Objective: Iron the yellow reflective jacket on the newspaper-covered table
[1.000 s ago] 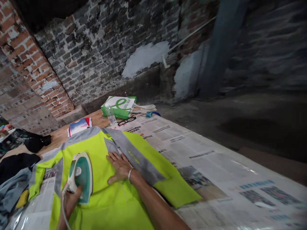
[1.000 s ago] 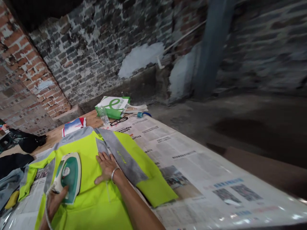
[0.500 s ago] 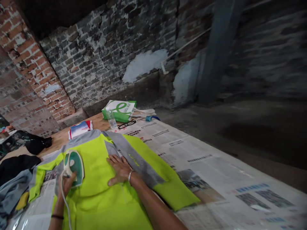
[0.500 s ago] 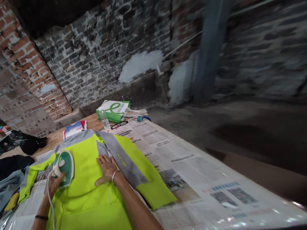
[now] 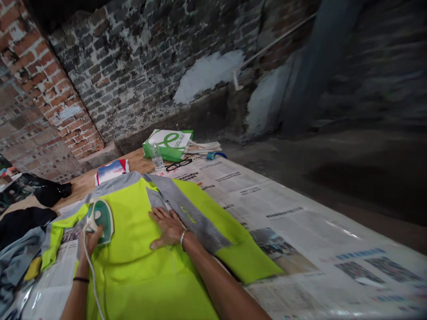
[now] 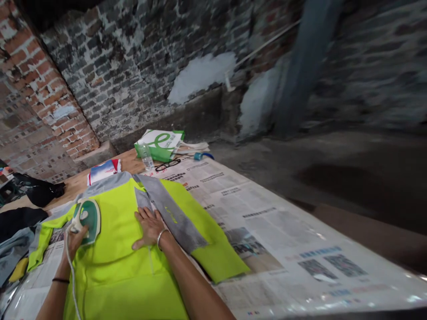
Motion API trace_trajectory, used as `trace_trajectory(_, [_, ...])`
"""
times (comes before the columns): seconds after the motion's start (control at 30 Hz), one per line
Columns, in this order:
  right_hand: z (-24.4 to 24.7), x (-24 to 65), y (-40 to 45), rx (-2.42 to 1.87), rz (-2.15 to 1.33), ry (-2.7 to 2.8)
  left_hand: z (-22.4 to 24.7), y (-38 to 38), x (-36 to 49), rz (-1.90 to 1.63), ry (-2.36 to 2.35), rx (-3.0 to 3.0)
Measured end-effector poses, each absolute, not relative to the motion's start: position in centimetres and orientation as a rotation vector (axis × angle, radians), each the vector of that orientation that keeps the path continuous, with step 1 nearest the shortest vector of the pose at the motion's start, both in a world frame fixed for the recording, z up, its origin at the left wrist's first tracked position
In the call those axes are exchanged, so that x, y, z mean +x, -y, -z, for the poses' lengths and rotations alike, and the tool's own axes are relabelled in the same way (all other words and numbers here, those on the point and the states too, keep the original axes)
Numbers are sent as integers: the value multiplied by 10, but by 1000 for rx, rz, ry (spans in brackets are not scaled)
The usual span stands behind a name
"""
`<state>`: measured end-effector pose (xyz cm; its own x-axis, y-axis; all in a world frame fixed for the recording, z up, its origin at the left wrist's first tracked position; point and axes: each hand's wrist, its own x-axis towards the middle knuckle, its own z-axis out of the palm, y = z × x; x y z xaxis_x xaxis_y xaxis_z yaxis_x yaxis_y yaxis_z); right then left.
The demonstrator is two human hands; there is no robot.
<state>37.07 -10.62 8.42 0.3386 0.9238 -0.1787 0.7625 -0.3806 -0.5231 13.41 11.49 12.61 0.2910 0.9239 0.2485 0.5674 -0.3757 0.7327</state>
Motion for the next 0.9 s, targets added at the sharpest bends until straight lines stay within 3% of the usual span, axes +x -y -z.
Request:
trace_trajectory(0.2, [-86,372,103,-2273,-652,1510,-136,-118,155,-896,-1311,2054])
trace_trajectory(0.47, [-81,372,100,-2273,-625,1497,-113,-51,110,-832,-1249,1961])
trace_trajectory(0.67, [-82,374,102,-2236,-617,1497,-118,-58,164,-814,-1118,1978])
trace_trajectory(0.9, [-87,379,101,-2285,-220,1184,-140,-73,215,-870,-1120,2024])
